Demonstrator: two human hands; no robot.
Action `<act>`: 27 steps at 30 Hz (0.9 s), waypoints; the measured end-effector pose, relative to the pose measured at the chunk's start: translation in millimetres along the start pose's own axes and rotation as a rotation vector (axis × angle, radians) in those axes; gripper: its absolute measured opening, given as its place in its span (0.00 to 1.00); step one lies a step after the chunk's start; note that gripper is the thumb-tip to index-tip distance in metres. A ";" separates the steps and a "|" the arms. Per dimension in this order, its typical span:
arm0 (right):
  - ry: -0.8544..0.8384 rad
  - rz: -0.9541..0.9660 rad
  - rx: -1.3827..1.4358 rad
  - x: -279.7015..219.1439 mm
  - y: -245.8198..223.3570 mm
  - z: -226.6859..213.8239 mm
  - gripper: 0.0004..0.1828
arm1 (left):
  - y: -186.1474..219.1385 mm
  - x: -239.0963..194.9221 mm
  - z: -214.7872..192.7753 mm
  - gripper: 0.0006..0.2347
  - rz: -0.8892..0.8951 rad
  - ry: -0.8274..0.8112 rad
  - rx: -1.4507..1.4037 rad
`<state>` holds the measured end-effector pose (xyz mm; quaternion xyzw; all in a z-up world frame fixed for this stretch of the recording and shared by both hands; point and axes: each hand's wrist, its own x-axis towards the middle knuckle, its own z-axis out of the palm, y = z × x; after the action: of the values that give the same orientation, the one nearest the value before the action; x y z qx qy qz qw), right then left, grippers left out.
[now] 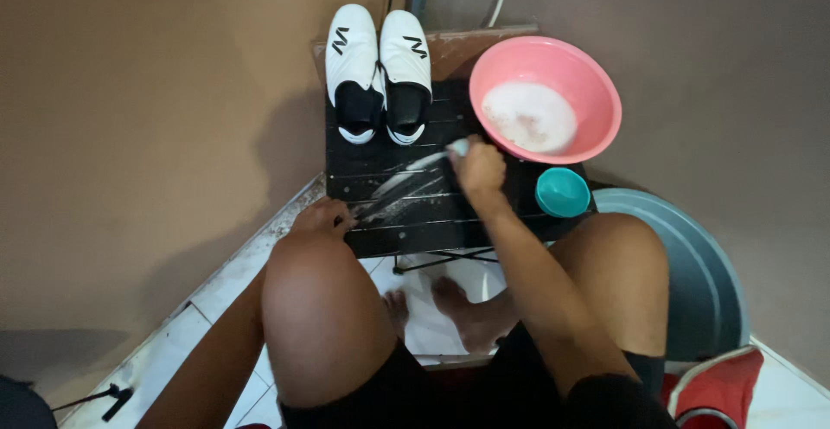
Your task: The person removes the laces from a pair of white sneakers, scrubs them with a brush and soapy water on a small table, and rinses them with water from a cup. The laces are then placed back on the table.
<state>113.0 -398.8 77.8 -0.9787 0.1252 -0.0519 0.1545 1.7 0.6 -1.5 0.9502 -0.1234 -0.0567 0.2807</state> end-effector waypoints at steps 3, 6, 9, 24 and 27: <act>0.053 0.017 0.214 -24.8 -29.7 -13.0 0.25 | 6.2 -8.9 -12.8 0.14 0.107 0.013 -0.005; -0.179 -0.103 0.637 -153.8 -133.5 -18.7 0.22 | 8.3 -3.6 -11.3 0.12 0.155 0.042 0.024; -0.279 -0.469 0.344 -161.1 -137.3 9.6 0.27 | 27.6 -12.7 -22.5 0.09 0.040 0.024 0.060; -0.118 -0.530 0.617 -164.7 -126.4 28.6 0.24 | 50.8 -9.9 -22.5 0.11 -0.122 0.014 0.082; -0.362 -0.284 0.497 -159.9 -120.2 -2.4 0.25 | 20.3 -7.2 1.5 0.12 -0.166 0.047 0.134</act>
<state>-13.9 -247.1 108.0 -0.9121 -0.0582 0.0726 0.3993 -9.6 -14.7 8.6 0.9748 -0.0413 -0.0490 0.2138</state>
